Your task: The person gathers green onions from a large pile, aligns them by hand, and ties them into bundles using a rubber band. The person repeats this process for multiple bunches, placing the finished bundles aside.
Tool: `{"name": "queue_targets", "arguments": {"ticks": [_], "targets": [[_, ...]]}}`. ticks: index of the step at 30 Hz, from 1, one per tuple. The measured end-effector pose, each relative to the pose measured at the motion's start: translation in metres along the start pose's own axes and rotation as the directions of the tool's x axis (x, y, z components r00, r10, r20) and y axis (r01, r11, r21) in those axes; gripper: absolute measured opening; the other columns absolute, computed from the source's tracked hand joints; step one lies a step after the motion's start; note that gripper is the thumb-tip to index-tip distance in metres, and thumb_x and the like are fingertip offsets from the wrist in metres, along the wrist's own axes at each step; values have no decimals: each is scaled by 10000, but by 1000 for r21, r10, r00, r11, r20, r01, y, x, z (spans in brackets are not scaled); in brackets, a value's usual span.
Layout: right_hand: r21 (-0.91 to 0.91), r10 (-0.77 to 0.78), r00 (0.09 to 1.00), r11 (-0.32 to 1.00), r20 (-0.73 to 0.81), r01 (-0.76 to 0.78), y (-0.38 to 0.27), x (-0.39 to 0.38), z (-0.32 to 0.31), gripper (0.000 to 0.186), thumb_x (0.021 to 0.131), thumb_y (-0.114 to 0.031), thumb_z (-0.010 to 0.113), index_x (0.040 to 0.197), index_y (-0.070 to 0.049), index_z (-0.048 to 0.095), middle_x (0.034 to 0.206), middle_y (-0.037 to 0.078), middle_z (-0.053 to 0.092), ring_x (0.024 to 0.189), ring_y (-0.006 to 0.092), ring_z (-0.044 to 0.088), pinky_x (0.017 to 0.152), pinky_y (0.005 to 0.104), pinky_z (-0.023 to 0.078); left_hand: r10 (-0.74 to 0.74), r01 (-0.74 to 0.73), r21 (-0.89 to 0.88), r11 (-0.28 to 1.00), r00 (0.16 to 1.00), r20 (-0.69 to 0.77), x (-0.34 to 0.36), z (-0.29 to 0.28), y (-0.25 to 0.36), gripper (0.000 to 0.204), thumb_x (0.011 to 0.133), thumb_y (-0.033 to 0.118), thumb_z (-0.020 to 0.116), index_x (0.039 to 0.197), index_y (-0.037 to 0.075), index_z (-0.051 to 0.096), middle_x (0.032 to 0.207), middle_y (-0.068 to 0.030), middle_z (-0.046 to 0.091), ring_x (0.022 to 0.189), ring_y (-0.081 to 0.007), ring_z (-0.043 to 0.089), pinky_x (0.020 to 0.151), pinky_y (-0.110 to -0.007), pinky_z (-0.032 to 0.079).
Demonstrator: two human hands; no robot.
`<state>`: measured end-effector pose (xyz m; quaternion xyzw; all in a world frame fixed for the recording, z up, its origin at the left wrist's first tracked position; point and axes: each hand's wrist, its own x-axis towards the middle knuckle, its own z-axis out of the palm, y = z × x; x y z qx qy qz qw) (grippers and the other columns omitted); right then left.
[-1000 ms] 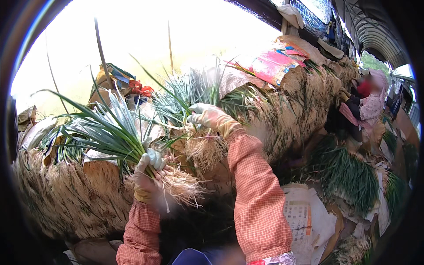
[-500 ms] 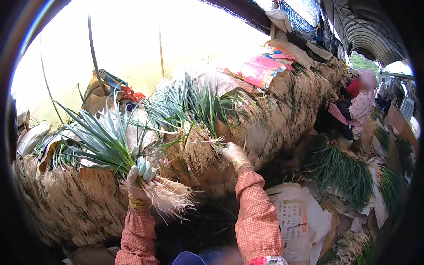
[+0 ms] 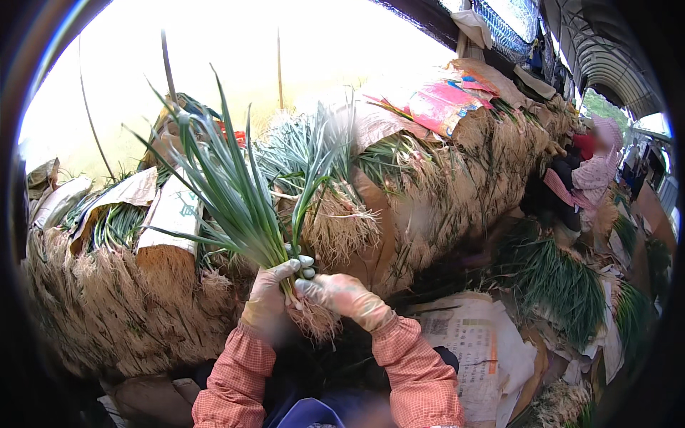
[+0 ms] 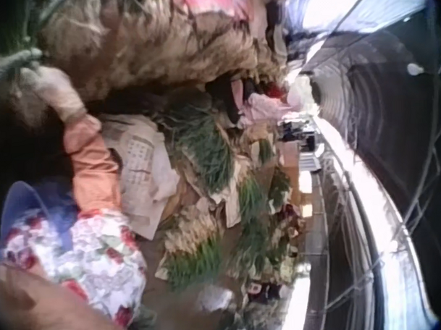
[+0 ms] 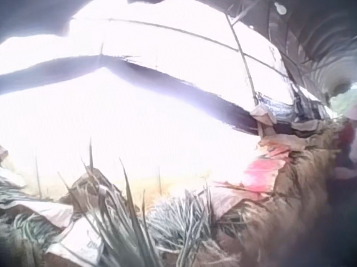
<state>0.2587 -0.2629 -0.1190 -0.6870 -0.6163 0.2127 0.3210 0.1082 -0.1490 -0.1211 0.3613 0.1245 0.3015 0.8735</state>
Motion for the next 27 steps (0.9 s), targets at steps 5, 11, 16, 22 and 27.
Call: {"name": "queue_targets", "arguments": {"ticks": [5,11,16,22,27], "targets": [[853,175,984,507,41,-126,-13,43,-12,339,963,-357,605,1053,-31,627,686,-8,612,466,51,506,403,191,383,-2,6,-83,997,999,47,-14,-3,-9,383,869,15,638,1219,8,483,963,-203,684,769,-290,705,593,-388,616],[927,239,967,375,-85,-11,-18,36,21,153,956,-155,626,1002,-15,665,764,-4,653,565,49,542,488,196,462,-15,9,-132,991,999,-38,-15,-17,-23,348,867,74,632,1188,11,515,906,-166,666,741,-257,679,494,-380,605],[854,23,991,511,-133,102,-2,9,17,189,954,-90,619,1109,14,653,886,18,677,729,69,607,649,218,511,68,-76,-247,966,997,-40,-15,-11,-37,290,851,10,622,1127,-1,533,877,-140,680,726,-232,692,550,-347,600],[807,140,893,504,-428,308,3,-4,-18,220,979,-215,599,1042,-14,665,761,38,685,554,61,575,519,191,455,56,-73,-225,972,995,-79,-25,-3,-29,348,855,47,644,1166,23,490,872,-159,675,701,-243,680,485,-352,592],[529,154,988,836,32,-147,-17,8,-1,355,912,-283,687,1153,-26,645,867,77,711,695,144,650,620,275,500,120,-122,-49,991,991,-54,-24,2,-32,304,839,10,684,1096,16,523,833,-142,667,603,-241,663,410,-325,535]]}}
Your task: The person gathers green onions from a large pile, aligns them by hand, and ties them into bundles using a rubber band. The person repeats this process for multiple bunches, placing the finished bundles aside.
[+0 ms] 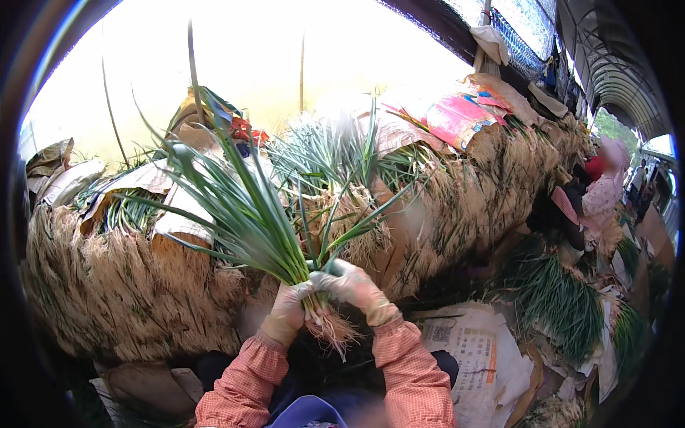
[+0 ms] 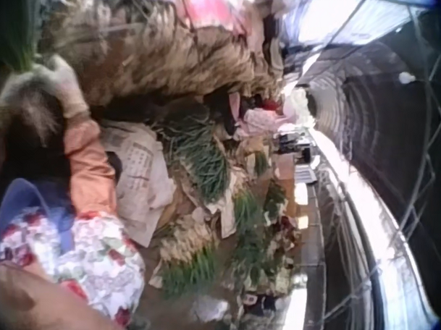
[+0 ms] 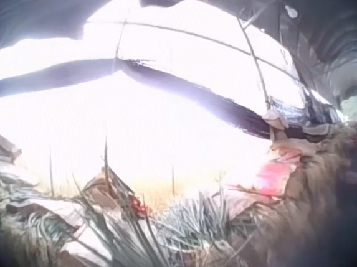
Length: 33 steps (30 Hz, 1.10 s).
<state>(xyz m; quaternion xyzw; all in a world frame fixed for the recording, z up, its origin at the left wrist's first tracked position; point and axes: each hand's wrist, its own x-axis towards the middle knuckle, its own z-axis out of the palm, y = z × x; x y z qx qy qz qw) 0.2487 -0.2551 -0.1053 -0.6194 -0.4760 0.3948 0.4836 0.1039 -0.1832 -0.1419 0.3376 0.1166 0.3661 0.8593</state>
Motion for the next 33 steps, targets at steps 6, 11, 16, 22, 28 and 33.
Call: {"name": "queue_targets", "arguments": {"ticks": [6,11,16,22,28,33], "targets": [[-729,-492,865,628,-103,271,4,-7,28,301,955,-209,607,1177,-5,624,871,56,681,737,145,642,649,311,519,-161,151,104,983,983,92,-14,-5,12,230,874,136,647,1022,-18,562,744,-129,644,452,-219,615,393,-311,526],[652,-146,842,569,-520,501,5,18,-5,263,1032,-209,458,997,0,615,706,40,590,474,103,472,491,248,419,-3,22,-207,978,996,90,-30,24,41,194,841,150,620,970,8,586,792,-71,591,724,-200,570,663,-381,555],[77,-598,721,749,-349,658,-65,34,-29,517,896,-275,678,1320,-38,499,1240,124,626,881,205,648,796,310,541,405,-370,-214,904,902,150,-23,43,101,333,933,234,597,1201,37,578,844,-58,664,732,-171,673,611,-300,619],[-945,-84,963,187,258,269,1,94,15,215,896,-37,520,1071,-55,643,1017,143,683,892,259,677,776,371,569,341,-347,-100,933,937,-74,-12,10,108,408,907,77,608,1297,13,509,948,-108,672,788,-173,654,571,-324,584],[-870,598,673,470,436,146,63,2,-36,355,848,-168,641,1181,-42,634,904,133,712,694,257,707,621,395,568,205,-202,-104,974,979,21,10,-26,78,244,898,165,622,1061,-16,639,851,-95,660,734,-189,641,606,-311,554],[-963,718,642,183,269,199,62,-2,-66,508,819,-319,618,1285,-118,603,1210,126,652,1124,302,618,908,403,495,198,-99,-332,938,940,277,2,-43,82,231,916,220,587,967,-1,633,820,-115,653,748,-282,669,685,-486,604]]}}
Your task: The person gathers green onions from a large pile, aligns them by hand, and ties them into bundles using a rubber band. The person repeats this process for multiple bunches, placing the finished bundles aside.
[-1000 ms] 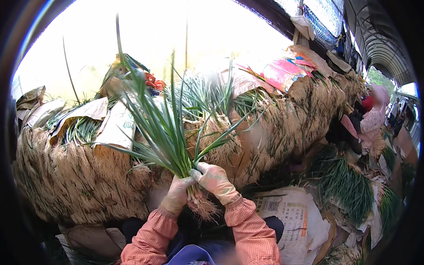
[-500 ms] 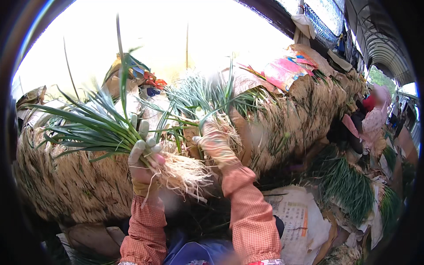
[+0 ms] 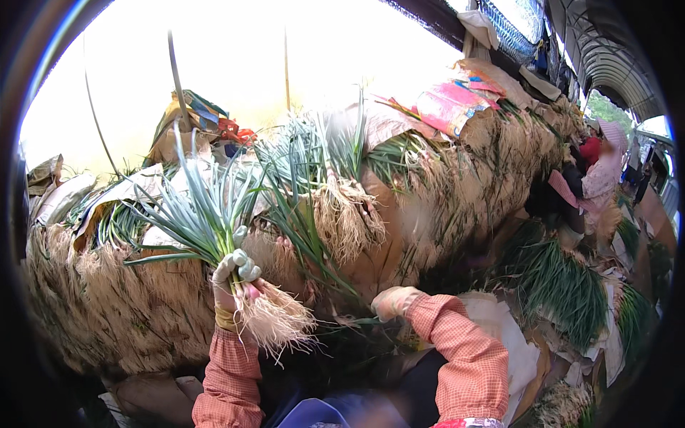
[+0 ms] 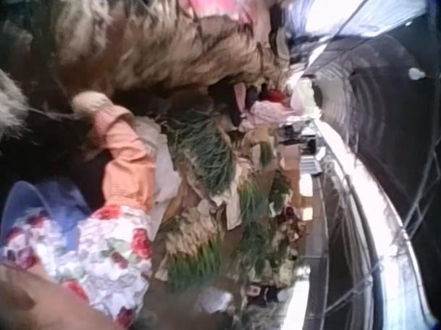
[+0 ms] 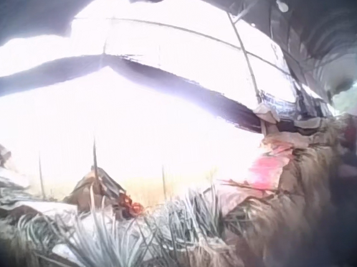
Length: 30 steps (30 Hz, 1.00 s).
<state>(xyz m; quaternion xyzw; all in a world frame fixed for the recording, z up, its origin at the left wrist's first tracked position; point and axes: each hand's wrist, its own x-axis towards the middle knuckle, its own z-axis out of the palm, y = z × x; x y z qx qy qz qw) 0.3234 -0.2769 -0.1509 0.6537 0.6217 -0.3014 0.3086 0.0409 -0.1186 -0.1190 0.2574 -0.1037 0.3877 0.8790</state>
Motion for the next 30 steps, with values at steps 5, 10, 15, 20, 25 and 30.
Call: {"name": "queue_targets", "arguments": {"ticks": [5,10,15,20,25,30], "targets": [[394,-69,869,872,-489,291,13,-35,-18,419,869,-279,663,1240,-95,599,959,127,699,754,236,670,720,382,536,33,-34,66,997,999,10,-21,11,4,243,905,234,570,889,-8,590,657,-79,518,590,-188,495,633,-453,612],[648,-58,823,586,-565,486,2,-42,-42,344,885,-222,672,1171,-39,612,895,113,680,720,184,639,707,346,514,33,-34,45,998,999,30,-60,9,22,237,939,240,557,849,22,569,638,-46,542,535,-144,523,624,-367,617],[313,29,947,946,-320,77,24,39,16,351,809,-111,629,1158,-104,660,1076,146,693,1029,314,650,863,395,506,-112,93,89,992,967,228,-72,-15,35,322,969,259,547,721,56,561,512,-10,541,381,-104,520,509,-316,576],[128,5,980,992,-201,21,18,153,110,356,790,-90,616,1138,-137,676,1126,129,685,1071,299,649,862,409,533,-101,86,155,984,991,93,-80,-14,29,330,947,284,572,679,97,526,507,-32,560,399,-125,538,544,-366,583],[-143,-126,520,990,-845,8,-28,264,217,298,806,-125,610,1086,-159,705,1037,75,712,1058,279,658,820,419,542,-102,84,181,980,990,97,-83,-17,30,306,937,246,587,681,90,529,542,-47,579,460,-140,561,570,-378,584],[-191,-220,853,971,-473,144,-29,208,168,230,793,-252,643,991,-178,735,944,55,708,996,244,662,773,413,548,-153,119,217,969,977,147,-79,-13,41,284,928,209,602,683,83,531,576,-63,599,520,-155,584,596,-389,584]]}}
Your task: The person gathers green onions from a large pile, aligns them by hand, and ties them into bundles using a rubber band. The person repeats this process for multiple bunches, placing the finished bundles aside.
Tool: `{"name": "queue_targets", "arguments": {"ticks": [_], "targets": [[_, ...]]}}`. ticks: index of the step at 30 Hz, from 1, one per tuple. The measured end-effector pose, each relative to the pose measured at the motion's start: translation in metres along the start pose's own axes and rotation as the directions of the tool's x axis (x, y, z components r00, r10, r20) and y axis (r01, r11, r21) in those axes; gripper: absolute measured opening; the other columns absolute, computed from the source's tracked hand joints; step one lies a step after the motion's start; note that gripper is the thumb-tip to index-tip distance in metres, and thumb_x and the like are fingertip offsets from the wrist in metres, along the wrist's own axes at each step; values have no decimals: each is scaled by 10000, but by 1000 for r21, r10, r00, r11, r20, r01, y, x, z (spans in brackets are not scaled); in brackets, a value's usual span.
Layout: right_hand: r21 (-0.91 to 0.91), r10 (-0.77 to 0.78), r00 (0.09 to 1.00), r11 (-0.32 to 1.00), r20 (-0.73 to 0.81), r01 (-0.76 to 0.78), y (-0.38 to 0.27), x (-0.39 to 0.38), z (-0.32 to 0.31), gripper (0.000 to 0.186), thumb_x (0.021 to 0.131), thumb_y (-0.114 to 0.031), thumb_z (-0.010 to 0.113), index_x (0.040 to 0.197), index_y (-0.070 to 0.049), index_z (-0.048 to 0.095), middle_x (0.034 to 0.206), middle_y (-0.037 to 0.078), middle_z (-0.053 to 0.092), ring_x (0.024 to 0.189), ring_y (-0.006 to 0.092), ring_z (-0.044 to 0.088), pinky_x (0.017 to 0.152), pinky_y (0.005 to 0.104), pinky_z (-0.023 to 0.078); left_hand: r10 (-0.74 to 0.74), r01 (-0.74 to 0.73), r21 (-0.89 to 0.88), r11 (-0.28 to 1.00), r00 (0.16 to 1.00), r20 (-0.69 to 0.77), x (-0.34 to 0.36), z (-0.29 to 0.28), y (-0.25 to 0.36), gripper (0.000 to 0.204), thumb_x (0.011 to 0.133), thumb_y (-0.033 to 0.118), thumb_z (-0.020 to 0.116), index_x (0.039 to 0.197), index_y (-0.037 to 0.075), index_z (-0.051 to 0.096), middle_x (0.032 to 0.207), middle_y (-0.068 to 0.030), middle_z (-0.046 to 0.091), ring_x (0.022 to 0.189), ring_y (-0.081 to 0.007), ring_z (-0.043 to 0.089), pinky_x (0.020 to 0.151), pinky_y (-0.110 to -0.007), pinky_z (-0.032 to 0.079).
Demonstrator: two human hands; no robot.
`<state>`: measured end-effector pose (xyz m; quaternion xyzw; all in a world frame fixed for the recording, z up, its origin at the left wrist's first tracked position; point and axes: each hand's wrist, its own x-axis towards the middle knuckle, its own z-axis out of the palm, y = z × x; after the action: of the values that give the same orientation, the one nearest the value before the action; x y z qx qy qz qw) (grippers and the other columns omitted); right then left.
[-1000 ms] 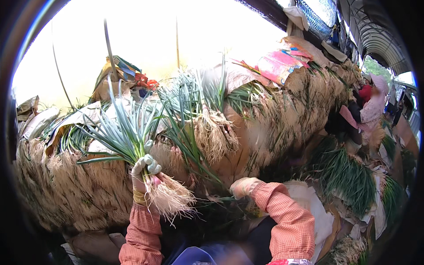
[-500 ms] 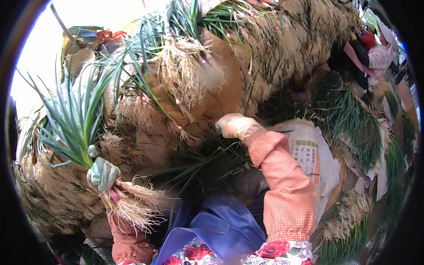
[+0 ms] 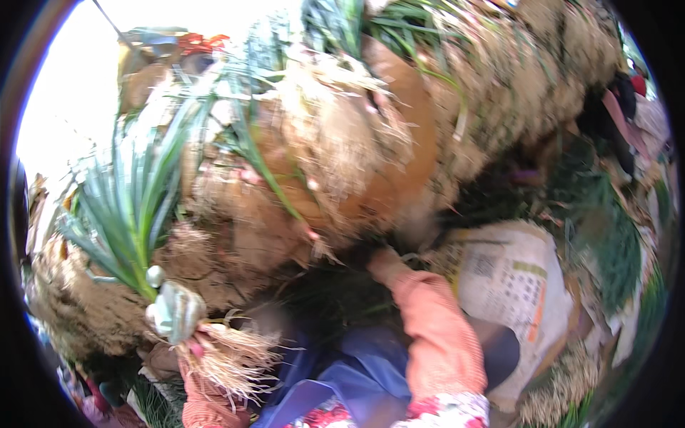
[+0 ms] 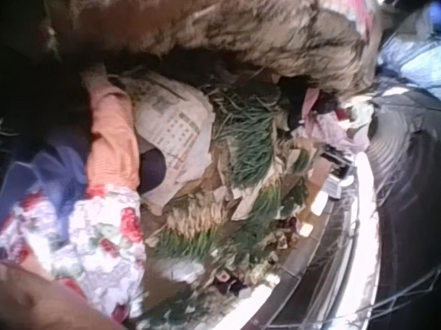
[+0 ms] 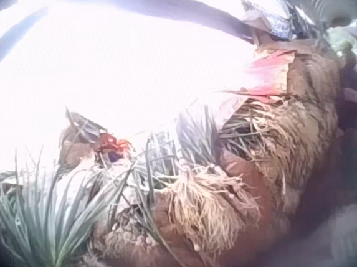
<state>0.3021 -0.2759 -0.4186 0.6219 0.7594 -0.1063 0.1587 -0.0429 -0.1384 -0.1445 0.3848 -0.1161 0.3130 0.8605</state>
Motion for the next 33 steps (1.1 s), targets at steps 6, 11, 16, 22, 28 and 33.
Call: {"name": "queue_targets", "arguments": {"ticks": [6,11,16,22,28,33], "targets": [[692,52,968,690,247,-214,63,-134,-209,324,878,-332,641,1076,-82,697,927,89,710,859,200,683,758,328,534,5,-19,73,997,983,183,-16,11,20,261,916,164,620,686,74,535,617,-82,622,593,-173,612,627,-403,584],[946,686,665,113,-295,304,47,-260,-325,320,955,-254,543,985,46,649,758,148,701,400,147,585,308,201,385,31,-81,112,990,919,393,-22,20,41,246,906,127,635,688,67,538,651,-97,642,654,-188,635,653,-414,584],[855,655,596,158,-465,494,17,-179,-433,311,969,-279,544,1015,4,665,594,2,564,435,54,466,400,207,344,11,-149,206,967,834,552,-35,51,61,235,896,90,650,691,60,540,685,-113,661,715,-203,658,679,-426,585],[458,613,677,779,-408,-429,19,-52,-513,262,968,-240,540,1112,-29,601,727,78,616,618,166,562,594,301,488,17,-136,87,987,622,783,6,78,56,228,885,45,668,694,51,544,727,-131,685,788,-221,686,710,-440,585],[894,-631,766,261,-127,364,-133,-14,-415,532,980,-502,500,1188,-31,633,967,118,712,827,193,684,798,323,561,351,-279,-214,936,696,626,17,91,21,173,943,57,518,1083,8,428,910,-203,670,698,-292,677,620,-377,563],[788,-403,786,-593,-468,166,-129,-15,-324,495,999,-308,535,1396,-20,465,1321,64,554,1184,140,520,1026,291,412,58,-76,-393,917,997,-57,3,64,-49,344,789,153,619,1083,5,518,672,-116,614,543,-220,555,521,-340,441]]}}
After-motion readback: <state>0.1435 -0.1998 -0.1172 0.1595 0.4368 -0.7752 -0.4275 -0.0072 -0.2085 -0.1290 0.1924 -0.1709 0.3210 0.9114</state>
